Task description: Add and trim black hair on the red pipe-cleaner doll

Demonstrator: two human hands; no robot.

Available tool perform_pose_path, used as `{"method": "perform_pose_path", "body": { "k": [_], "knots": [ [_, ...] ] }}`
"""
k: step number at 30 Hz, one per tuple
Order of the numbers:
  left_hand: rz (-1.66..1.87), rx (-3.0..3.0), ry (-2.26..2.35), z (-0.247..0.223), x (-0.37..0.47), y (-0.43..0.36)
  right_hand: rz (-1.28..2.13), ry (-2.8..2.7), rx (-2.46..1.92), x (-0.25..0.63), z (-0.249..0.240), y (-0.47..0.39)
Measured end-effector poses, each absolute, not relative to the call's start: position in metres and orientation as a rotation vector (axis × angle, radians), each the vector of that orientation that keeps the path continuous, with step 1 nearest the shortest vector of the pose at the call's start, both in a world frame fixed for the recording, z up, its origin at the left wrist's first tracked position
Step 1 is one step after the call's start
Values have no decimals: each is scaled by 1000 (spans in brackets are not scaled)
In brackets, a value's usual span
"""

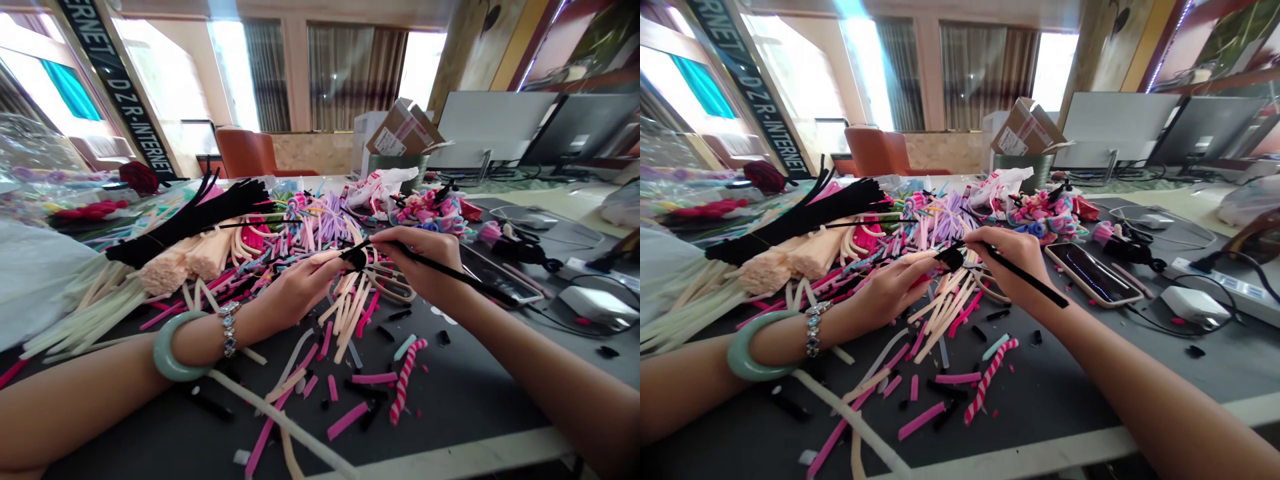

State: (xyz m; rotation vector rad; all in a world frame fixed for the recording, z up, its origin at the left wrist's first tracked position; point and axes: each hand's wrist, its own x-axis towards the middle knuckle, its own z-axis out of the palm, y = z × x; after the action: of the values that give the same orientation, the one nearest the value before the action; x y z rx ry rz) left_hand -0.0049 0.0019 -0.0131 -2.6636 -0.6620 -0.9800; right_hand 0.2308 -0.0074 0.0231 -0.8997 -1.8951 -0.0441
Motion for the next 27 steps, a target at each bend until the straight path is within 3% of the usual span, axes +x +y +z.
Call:
{"method": "perform_pose_path", "body": {
  "k": [27],
  "knots": [
    [-1145, -2614, -685, -13, -2, 0, -141, -1899, -963, 229, 24, -7]
  ]
}}
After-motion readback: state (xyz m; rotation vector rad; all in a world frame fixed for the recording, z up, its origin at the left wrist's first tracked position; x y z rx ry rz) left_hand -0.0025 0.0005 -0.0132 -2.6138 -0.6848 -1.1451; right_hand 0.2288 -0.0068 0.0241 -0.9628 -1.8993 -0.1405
